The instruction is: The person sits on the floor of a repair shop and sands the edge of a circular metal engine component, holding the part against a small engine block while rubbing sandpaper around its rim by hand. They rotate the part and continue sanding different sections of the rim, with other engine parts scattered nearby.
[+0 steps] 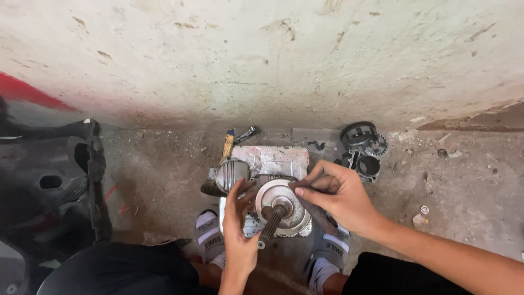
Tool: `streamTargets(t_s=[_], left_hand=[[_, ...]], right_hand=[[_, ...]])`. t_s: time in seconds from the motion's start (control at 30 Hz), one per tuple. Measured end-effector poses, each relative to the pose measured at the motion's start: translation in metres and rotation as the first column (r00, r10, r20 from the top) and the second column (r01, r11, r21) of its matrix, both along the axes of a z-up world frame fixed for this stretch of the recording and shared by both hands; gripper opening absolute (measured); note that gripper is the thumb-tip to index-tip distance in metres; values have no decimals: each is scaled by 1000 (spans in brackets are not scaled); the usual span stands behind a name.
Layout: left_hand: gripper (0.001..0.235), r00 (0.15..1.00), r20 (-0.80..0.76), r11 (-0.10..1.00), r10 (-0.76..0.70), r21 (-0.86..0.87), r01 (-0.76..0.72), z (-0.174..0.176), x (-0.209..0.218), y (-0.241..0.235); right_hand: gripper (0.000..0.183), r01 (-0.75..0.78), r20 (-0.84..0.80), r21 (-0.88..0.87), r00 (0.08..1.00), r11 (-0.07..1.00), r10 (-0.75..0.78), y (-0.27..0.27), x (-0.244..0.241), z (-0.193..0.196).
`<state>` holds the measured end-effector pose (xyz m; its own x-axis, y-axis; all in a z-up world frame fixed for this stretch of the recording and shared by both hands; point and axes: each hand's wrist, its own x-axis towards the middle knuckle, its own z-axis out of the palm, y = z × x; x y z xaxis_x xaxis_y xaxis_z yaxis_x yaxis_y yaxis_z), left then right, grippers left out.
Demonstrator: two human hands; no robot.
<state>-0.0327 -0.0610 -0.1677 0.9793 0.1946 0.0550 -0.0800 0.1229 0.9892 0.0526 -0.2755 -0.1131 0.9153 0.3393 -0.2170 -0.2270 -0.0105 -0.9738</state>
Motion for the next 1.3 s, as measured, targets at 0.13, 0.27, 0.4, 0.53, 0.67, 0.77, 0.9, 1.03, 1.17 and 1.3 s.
streamTargets(t_s=[0.13, 0.27, 0.4, 0.53, 0.67, 0.77, 0.9, 1.03, 1.17, 1.3], left_hand=[[120, 1000, 28, 982, -14, -186, 19, -6, 18, -1], [126, 992, 48, 989, -119, -88, 122, 4, 31, -1], [124, 963, 252, 995, -97, 41, 90, -27, 30, -9], [126, 991, 136, 978, -15, -203, 43, -35, 25, -26], [127, 982, 173, 970, -81, -214, 118, -24, 27, -23], [124, 973, 184, 954, -138, -239, 181, -19, 29, -17], [120, 970, 121, 926, -209, -296, 236, -17, 29, -13], [117, 982, 44, 896, -184, -404, 186, -28, 27, -17], [115, 991, 72, 875, -116, -465, 136, -36, 27, -27], [121, 988, 120, 929, -94, -347, 131, -16, 29, -32]], right_hand=[[11, 4, -5, -34, 1000, 999, -4, 1, 2, 1], [11, -4, -21, -78, 1000, 997, 2, 3, 4, 3], [12, -7, -31, -65, 1000, 998, 5, 5, 5, 3], [13, -59, -23, -132, 998, 990, 56, 2, 7, 12], [14, -106, -89, -166, 992, 980, 92, 0, 9, 17], [13, -119, -93, -156, 990, 981, 105, -1, 9, 19], [13, -119, -99, -183, 990, 976, 103, 0, 10, 21], [12, -102, -122, -135, 989, 986, 85, -3, 11, 14], [12, -102, -139, -175, 987, 979, 78, -2, 11, 19], [13, -84, -222, -246, 975, 966, 28, -1, 7, 24]])
